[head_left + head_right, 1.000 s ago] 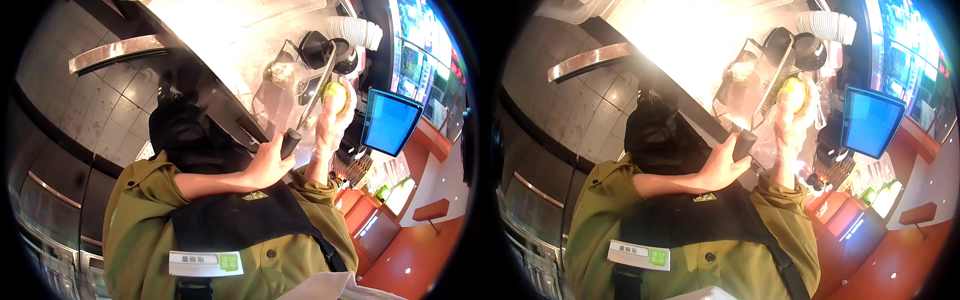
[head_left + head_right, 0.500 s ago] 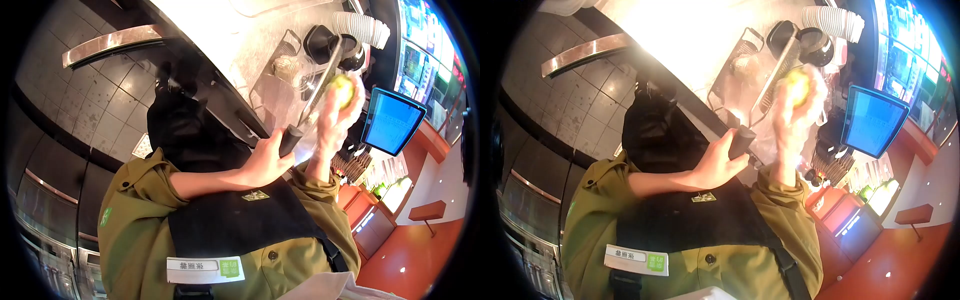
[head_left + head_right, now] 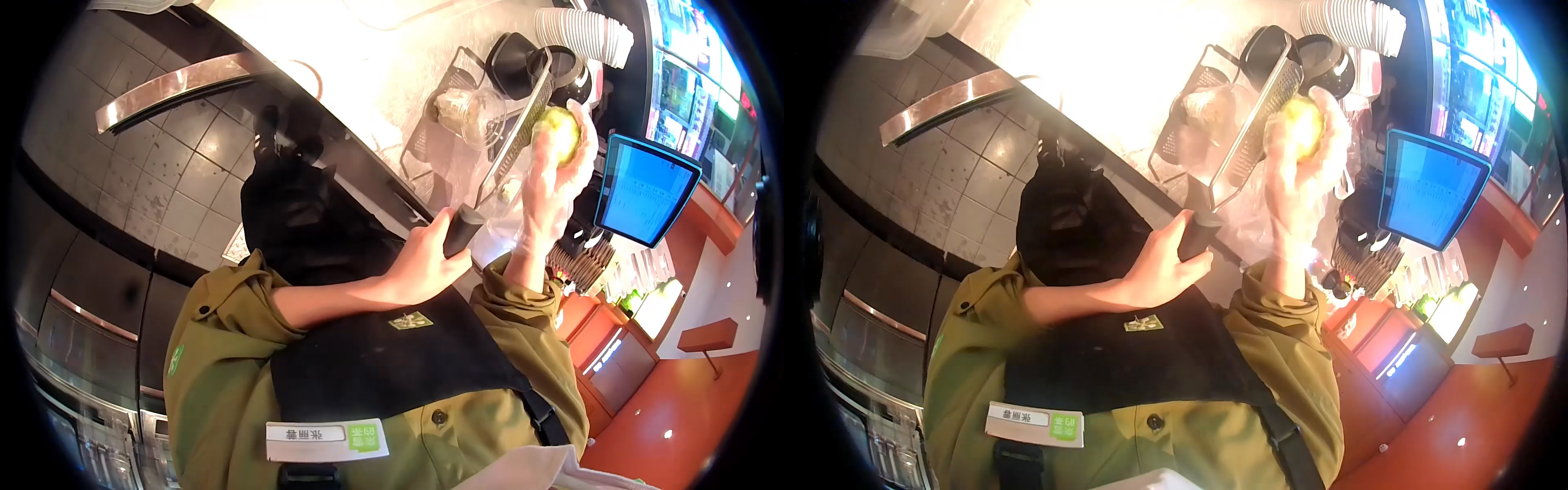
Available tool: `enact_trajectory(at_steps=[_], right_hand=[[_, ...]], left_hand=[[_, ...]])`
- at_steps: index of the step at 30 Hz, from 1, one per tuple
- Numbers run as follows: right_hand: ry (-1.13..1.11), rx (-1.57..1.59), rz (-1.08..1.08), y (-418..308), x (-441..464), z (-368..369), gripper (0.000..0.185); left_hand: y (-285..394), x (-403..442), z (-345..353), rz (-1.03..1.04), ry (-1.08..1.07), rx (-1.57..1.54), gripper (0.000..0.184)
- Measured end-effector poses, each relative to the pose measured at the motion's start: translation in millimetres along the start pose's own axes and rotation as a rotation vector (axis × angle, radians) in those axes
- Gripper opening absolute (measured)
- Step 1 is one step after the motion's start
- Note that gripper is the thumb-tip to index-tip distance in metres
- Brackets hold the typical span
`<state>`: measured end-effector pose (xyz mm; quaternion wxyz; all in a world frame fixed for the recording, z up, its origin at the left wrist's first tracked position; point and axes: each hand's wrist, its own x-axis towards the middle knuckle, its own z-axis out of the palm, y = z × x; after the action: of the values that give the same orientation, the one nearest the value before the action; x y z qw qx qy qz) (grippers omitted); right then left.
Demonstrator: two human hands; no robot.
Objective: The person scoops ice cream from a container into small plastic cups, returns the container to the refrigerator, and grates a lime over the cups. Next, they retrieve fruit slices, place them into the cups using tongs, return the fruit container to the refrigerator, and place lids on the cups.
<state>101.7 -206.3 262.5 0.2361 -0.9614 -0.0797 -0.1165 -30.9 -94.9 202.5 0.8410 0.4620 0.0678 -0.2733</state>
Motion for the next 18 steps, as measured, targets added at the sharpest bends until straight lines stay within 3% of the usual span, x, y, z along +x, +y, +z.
enact_trajectory(at_steps=[1,4,8,9,12,16,18], right_hand=[[-0.012,-0.032,-0.107,-4,-2,0,0.041],[0.025,-0.165,-0.099,6,11,-1,0.041],[-0.036,-0.130,-0.216,-2,5,1,0.040],[0.003,0.001,-0.009,-6,10,4,0.040],[-0.070,-0.069,-0.139,-9,3,0,0.040],[-0.021,-0.054,-0.009,-13,4,-1,0.042],[-0.073,-0.090,-0.196,-10,-3,-2,0.039]], left_hand=[[-1,1,-1,-0.002,0.004,-0.002,0.034],[-4,-2,4,0.121,0.070,0.001,0.034],[-3,-2,1,0.048,0.045,-0.021,0.036],[-2,-4,0,0.026,0.030,-0.014,0.036],[-2,-1,-3,0.035,0.044,-0.011,0.036],[-6,-5,-2,0.067,0.026,-0.002,0.037],[-5,-3,-3,0.066,0.031,0.000,0.037]])
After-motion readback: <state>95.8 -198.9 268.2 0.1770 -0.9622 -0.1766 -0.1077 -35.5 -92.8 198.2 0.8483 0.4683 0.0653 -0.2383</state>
